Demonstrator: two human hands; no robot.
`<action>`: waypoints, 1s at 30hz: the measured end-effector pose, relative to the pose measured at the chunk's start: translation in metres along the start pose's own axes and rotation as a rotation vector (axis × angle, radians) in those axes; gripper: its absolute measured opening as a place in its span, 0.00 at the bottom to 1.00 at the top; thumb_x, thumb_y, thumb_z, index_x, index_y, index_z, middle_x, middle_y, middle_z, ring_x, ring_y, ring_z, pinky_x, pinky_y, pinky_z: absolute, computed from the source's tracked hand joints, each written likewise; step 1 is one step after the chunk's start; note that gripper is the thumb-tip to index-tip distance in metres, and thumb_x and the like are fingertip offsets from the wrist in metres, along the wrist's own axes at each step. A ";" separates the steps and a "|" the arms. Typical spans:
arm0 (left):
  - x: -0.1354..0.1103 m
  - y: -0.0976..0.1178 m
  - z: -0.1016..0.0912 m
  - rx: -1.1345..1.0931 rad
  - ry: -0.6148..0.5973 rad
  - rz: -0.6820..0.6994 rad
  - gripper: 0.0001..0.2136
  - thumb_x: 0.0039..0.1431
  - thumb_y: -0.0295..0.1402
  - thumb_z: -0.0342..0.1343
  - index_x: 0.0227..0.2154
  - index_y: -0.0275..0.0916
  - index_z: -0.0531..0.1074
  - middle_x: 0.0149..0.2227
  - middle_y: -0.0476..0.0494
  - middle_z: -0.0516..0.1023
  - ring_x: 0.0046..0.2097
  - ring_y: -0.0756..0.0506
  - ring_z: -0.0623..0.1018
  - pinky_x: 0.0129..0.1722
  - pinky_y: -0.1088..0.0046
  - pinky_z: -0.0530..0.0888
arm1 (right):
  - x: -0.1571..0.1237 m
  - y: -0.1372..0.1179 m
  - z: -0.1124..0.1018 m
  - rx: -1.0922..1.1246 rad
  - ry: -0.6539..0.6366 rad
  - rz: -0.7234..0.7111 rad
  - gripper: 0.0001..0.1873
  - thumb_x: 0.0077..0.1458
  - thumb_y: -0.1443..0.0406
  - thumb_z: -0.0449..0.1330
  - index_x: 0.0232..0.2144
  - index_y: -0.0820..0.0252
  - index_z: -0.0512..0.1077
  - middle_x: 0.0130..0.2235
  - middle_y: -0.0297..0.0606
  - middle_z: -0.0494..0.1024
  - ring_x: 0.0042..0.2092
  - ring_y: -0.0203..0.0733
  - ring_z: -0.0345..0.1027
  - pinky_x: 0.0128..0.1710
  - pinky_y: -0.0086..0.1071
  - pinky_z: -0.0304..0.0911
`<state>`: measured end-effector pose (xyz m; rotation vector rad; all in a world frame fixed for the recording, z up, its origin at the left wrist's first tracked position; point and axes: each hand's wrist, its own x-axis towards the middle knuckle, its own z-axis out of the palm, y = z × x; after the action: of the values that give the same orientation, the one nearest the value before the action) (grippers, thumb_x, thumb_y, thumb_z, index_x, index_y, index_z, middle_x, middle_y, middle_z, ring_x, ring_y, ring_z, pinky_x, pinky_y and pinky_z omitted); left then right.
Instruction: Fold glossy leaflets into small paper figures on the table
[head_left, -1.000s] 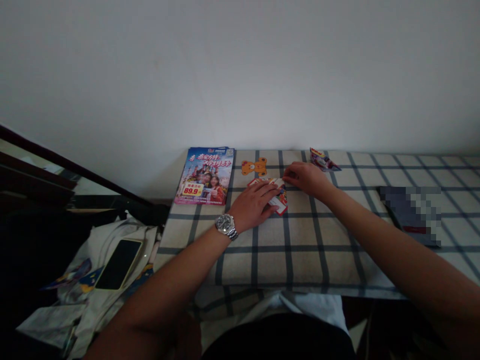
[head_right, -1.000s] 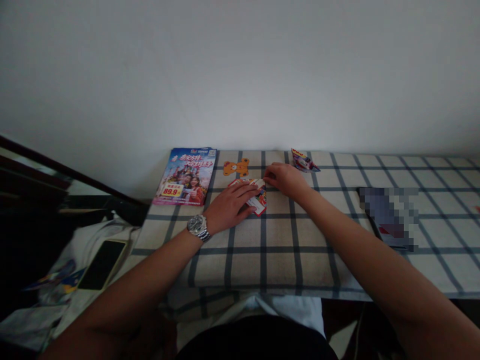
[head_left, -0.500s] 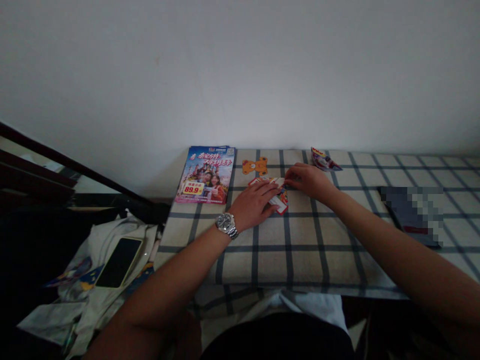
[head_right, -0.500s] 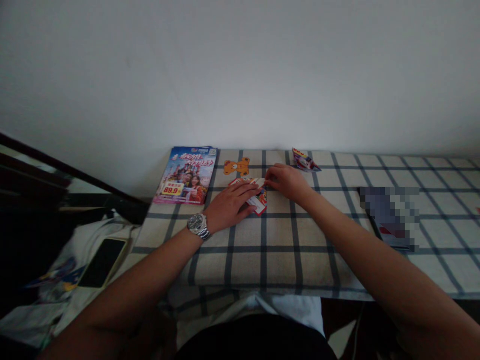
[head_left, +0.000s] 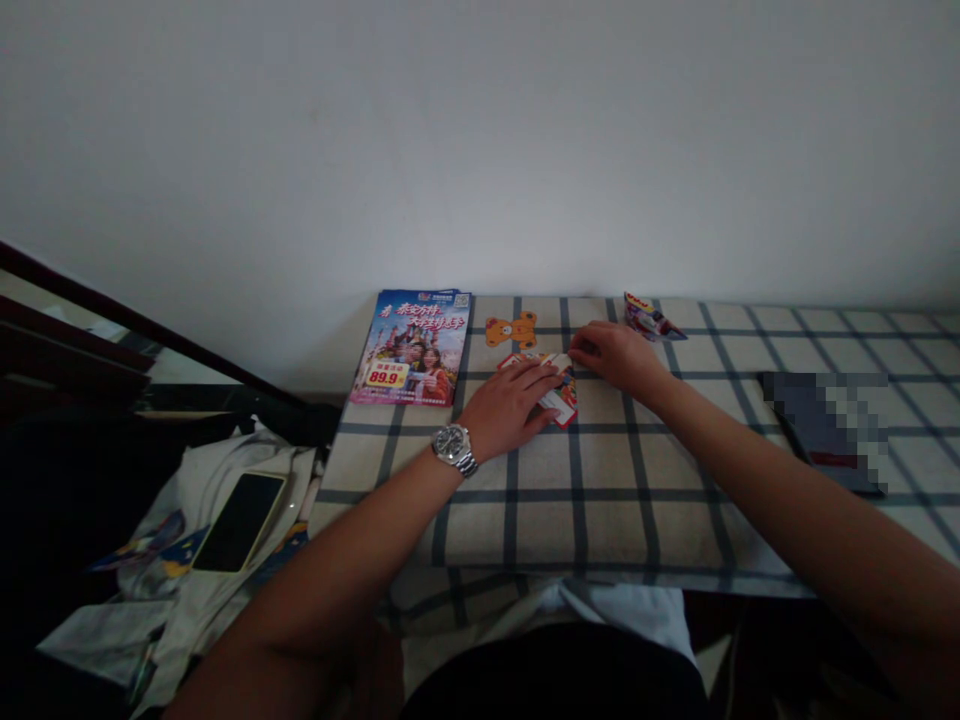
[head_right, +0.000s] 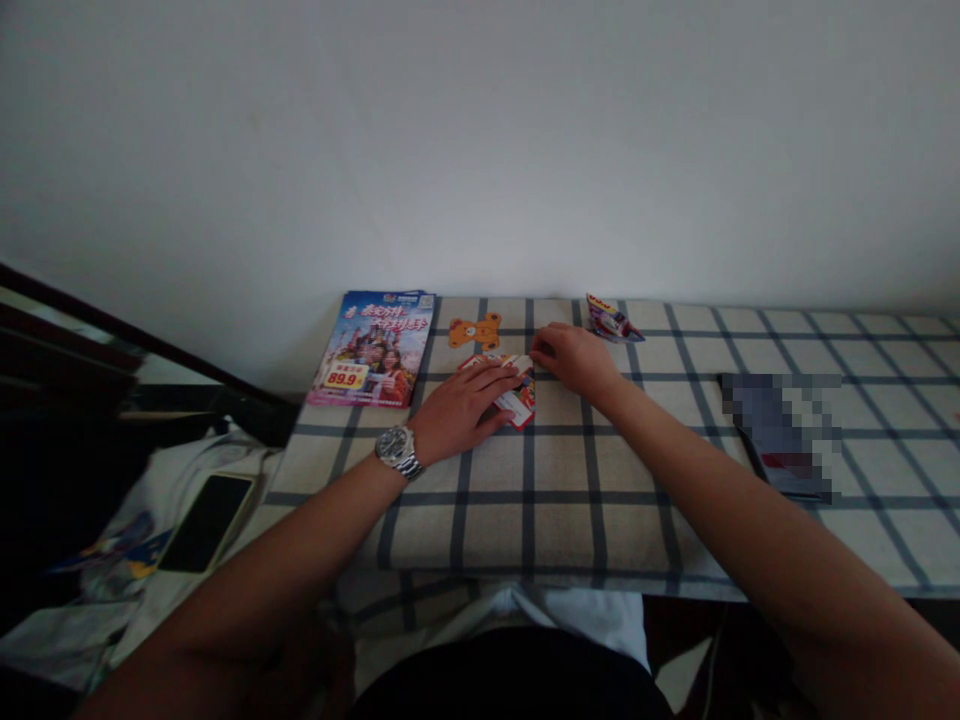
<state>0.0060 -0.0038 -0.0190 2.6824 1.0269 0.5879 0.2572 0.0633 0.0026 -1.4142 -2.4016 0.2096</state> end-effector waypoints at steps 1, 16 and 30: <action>0.000 0.000 0.000 0.001 -0.001 -0.001 0.24 0.71 0.40 0.57 0.66 0.42 0.67 0.68 0.41 0.70 0.70 0.38 0.66 0.73 0.52 0.61 | 0.000 0.000 0.000 0.001 -0.003 -0.005 0.04 0.63 0.64 0.64 0.36 0.57 0.78 0.37 0.39 0.80 0.37 0.44 0.73 0.36 0.34 0.60; 0.000 -0.001 0.001 -0.003 0.005 0.007 0.24 0.71 0.40 0.57 0.66 0.41 0.67 0.69 0.41 0.69 0.71 0.38 0.66 0.74 0.53 0.60 | 0.001 -0.002 0.004 0.003 0.026 0.058 0.05 0.63 0.63 0.64 0.36 0.57 0.78 0.37 0.40 0.81 0.36 0.45 0.73 0.35 0.34 0.59; -0.001 -0.001 0.001 -0.010 0.002 0.003 0.24 0.71 0.39 0.57 0.67 0.41 0.66 0.69 0.41 0.69 0.71 0.38 0.66 0.74 0.52 0.60 | -0.001 -0.002 0.003 0.068 0.053 0.048 0.05 0.62 0.63 0.64 0.35 0.57 0.79 0.36 0.39 0.81 0.37 0.45 0.74 0.37 0.35 0.62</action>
<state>0.0053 -0.0035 -0.0207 2.6764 1.0177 0.5948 0.2548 0.0614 0.0006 -1.4293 -2.2978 0.2596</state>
